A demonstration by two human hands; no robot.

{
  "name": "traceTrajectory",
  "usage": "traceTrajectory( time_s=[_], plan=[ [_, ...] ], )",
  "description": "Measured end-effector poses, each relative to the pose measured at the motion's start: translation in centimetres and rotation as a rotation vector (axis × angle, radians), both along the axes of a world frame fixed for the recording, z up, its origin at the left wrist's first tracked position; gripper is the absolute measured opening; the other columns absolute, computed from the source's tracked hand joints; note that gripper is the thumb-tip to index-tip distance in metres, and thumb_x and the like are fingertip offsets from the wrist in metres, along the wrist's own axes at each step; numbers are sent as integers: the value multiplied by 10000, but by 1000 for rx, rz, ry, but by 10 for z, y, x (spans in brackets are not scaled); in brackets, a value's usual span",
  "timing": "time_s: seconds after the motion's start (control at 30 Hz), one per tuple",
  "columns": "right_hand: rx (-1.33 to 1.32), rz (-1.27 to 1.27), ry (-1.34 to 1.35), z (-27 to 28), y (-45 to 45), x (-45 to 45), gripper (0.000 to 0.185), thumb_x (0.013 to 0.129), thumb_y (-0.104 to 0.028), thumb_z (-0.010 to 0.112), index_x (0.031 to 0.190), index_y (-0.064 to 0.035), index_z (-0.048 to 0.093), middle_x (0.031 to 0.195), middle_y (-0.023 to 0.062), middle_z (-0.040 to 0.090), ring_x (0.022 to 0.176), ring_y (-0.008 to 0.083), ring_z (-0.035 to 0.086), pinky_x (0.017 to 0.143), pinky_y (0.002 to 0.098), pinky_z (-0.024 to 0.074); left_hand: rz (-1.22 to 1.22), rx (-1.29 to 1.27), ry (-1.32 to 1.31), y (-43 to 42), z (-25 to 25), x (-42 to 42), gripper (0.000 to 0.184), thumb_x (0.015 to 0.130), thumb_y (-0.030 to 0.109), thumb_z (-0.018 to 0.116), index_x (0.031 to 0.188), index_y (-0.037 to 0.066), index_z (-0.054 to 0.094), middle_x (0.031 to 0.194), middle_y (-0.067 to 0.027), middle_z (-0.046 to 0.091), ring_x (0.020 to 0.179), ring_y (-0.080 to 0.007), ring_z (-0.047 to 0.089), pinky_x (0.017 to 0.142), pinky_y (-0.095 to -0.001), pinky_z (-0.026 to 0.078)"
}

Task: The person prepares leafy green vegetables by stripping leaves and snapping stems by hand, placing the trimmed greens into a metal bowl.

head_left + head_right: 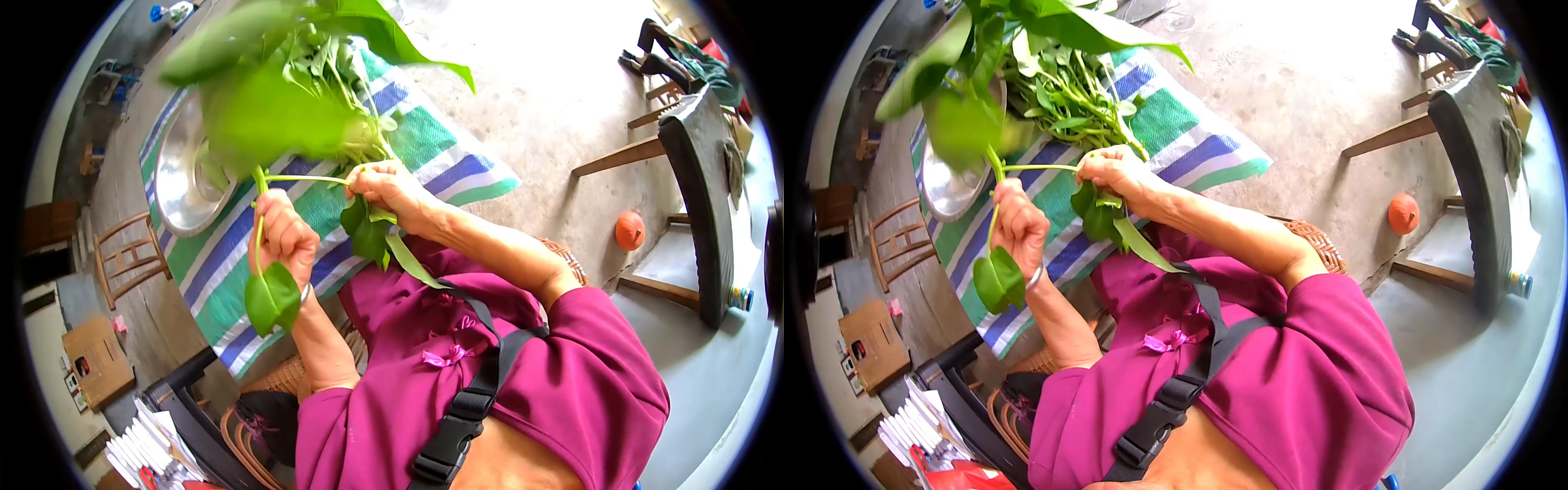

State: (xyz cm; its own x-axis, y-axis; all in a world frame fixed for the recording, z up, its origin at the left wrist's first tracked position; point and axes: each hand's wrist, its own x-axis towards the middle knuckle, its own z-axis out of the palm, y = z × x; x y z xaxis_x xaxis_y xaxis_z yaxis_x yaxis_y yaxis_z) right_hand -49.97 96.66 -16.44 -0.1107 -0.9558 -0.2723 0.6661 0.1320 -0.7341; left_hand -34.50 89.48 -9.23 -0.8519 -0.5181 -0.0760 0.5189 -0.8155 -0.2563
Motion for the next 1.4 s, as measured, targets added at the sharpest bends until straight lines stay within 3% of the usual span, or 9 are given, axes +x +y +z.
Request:
traceTrajectory(
  time_s=[0.07,0.2,0.3,0.47,0.57,0.6,0.73,0.87,1.4],
  plan=[
    [-55,-224,196,-5,-13,-9,133,747,-160,591,665,-65,633,576,-49,527,492,30,414,452,197,301,2,30,-75,6,0,-3,155,920,105,407,776,51,425,534,20,280,400,-82,248,400,-225,220],
    [-23,-572,90,12,-28,-41,74,739,-101,624,674,-66,619,566,-37,528,469,66,418,461,223,358,2,5,-19,8,5,-7,209,912,94,398,703,99,393,510,39,251,398,-61,232,385,-224,206],
    [-73,-526,-108,20,-16,-78,77,816,-119,595,806,-49,626,578,-68,438,480,22,370,448,161,319,109,-24,88,8,18,2,216,910,79,379,697,110,379,487,46,260,388,-57,222,377,-221,185],
    [-413,-410,-21,33,12,-89,169,895,-191,554,957,-47,616,633,-39,515,523,20,417,469,158,340,132,-41,118,0,14,9,244,927,97,378,686,120,357,508,44,253,403,-49,231,402,-230,169],
    [-497,-606,790,47,29,-77,138,863,-99,563,957,-59,655,756,35,627,637,100,557,545,239,436,143,-38,147,-1,12,11,245,926,101,376,682,123,359,507,46,254,404,-47,216,409,-231,163],
    [-809,-679,1096,49,28,-81,167,827,-55,579,981,-59,643,709,51,594,580,117,547,496,251,428,144,-46,148,-2,11,12,243,923,97,378,682,121,360,509,46,256,405,-47,214,409,-231,163],
    [-1241,-552,1763,69,44,-89,270,698,0,597,964,-16,640,751,45,558,471,91,452,396,234,335,181,-52,125,-2,4,19,205,907,79,385,705,108,368,509,45,251,408,-56,198,407,-225,172],
    [-1385,-586,1854,69,46,-80,218,696,-30,604,908,1,641,775,64,552,452,55,392,386,207,269,177,-45,101,0,-2,22,204,909,78,387,708,104,366,515,42,251,411,-60,189,412,-225,173],
    [-1476,-544,1754,68,43,-64,180,710,-29,623,887,-6,648,759,53,553,448,53,377,389,205,253,191,-93,92,3,-10,27,228,929,101,375,702,109,355,516,39,245,418,-66,206,415,-233,176]
  ],
)
